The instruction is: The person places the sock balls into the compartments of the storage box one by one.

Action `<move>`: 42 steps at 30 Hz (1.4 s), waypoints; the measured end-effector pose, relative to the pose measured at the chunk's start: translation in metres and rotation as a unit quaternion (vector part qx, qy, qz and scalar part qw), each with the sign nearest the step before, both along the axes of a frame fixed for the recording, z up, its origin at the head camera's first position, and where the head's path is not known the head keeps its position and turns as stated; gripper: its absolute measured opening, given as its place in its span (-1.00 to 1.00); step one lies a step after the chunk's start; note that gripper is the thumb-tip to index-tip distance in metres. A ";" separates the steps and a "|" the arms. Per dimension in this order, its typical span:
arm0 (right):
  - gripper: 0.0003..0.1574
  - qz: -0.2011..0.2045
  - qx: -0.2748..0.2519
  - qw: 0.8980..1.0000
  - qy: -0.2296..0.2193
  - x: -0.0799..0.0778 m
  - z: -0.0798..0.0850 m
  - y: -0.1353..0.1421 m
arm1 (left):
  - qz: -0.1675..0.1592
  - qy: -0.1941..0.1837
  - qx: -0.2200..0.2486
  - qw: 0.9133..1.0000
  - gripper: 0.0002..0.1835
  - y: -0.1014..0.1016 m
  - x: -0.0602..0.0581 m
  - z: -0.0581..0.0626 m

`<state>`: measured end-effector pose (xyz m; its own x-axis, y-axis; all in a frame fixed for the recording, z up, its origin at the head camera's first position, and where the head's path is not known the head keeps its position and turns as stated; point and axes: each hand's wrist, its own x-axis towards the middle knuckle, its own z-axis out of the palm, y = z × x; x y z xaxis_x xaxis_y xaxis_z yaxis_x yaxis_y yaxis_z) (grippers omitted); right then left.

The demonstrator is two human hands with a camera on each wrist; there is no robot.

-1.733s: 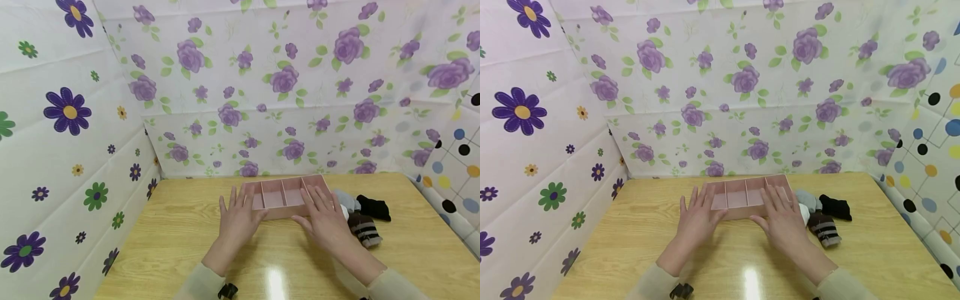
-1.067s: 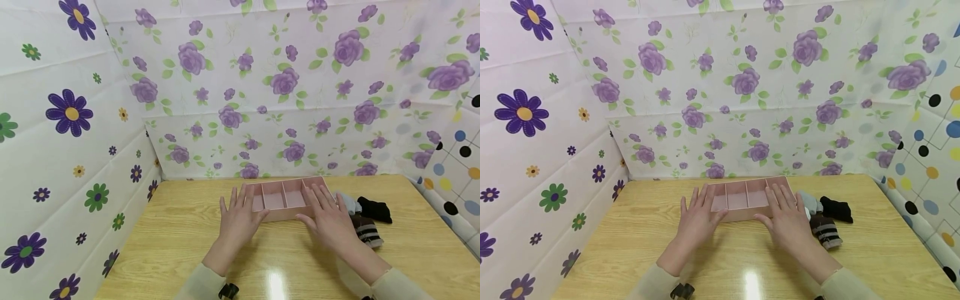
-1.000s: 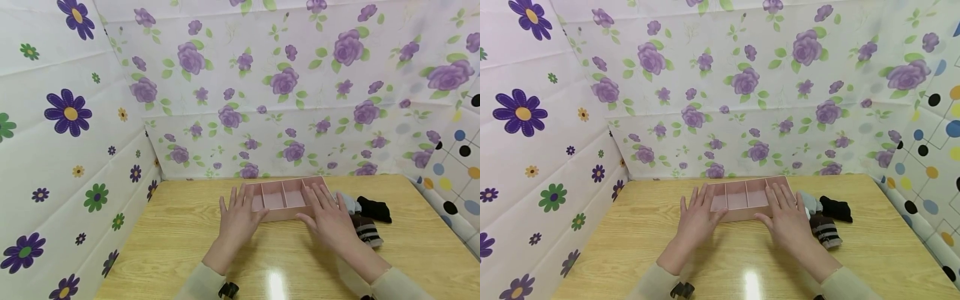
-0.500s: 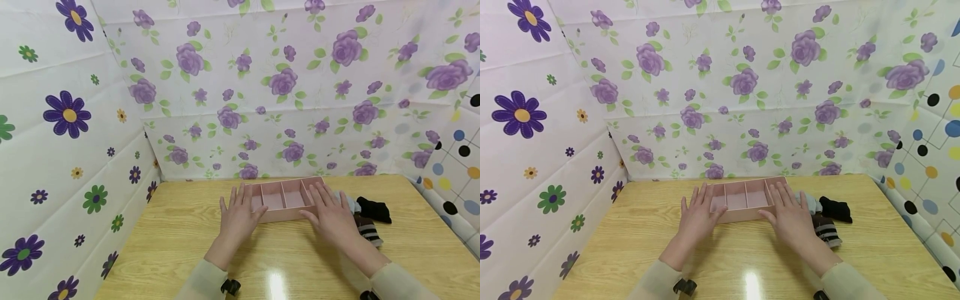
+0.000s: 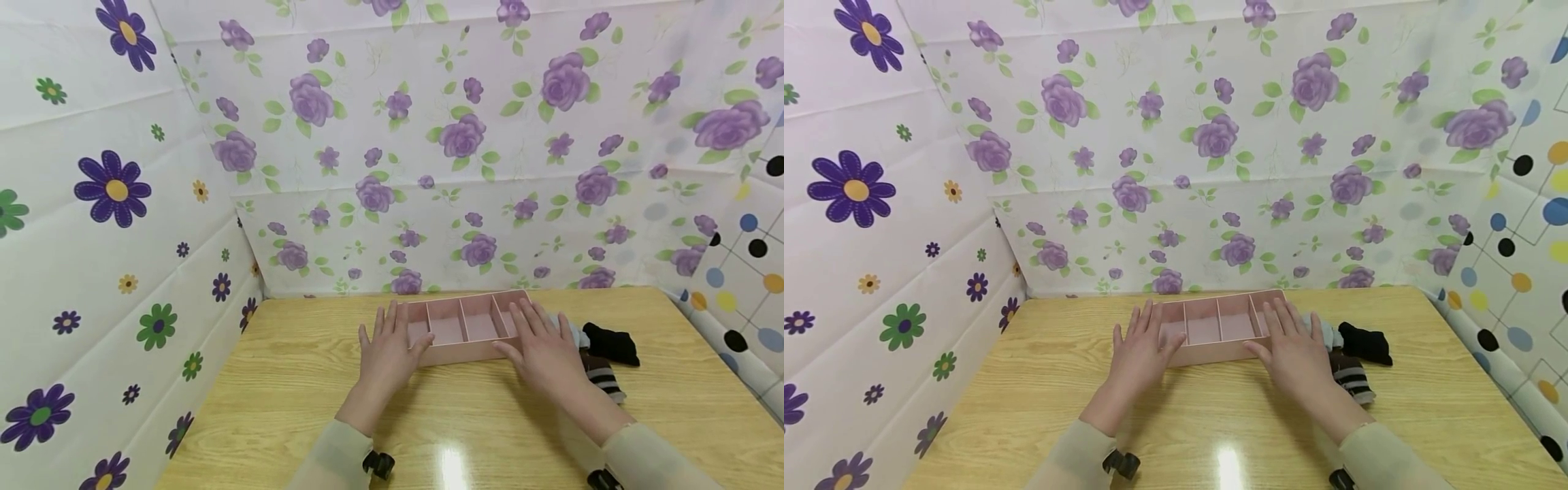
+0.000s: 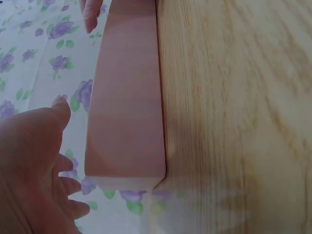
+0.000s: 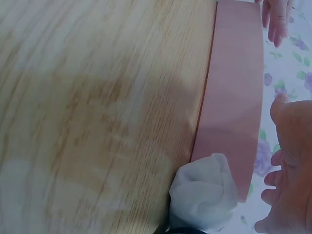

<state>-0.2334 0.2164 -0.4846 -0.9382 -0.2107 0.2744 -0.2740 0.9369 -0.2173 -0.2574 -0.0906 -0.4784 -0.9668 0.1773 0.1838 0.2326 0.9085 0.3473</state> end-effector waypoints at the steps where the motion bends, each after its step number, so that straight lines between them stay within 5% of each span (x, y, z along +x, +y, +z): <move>1: 0.12 -0.001 -0.002 1.000 0.000 0.000 0.000 0.000 | 0.000 -0.001 -0.001 1.000 0.02 0.000 -0.001 0.000; 42: 0.13 0.004 0.006 1.000 -0.014 -0.004 -0.015 0.007 | 0.012 -0.024 0.022 0.999 0.04 0.004 -0.008 -0.015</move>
<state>-0.2378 0.2238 -0.4996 -0.9440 -0.2209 0.2453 -0.2748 0.9376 -0.2132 -0.2652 -0.0866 -0.4935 -0.9788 0.1460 0.1438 0.1922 0.8975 0.3970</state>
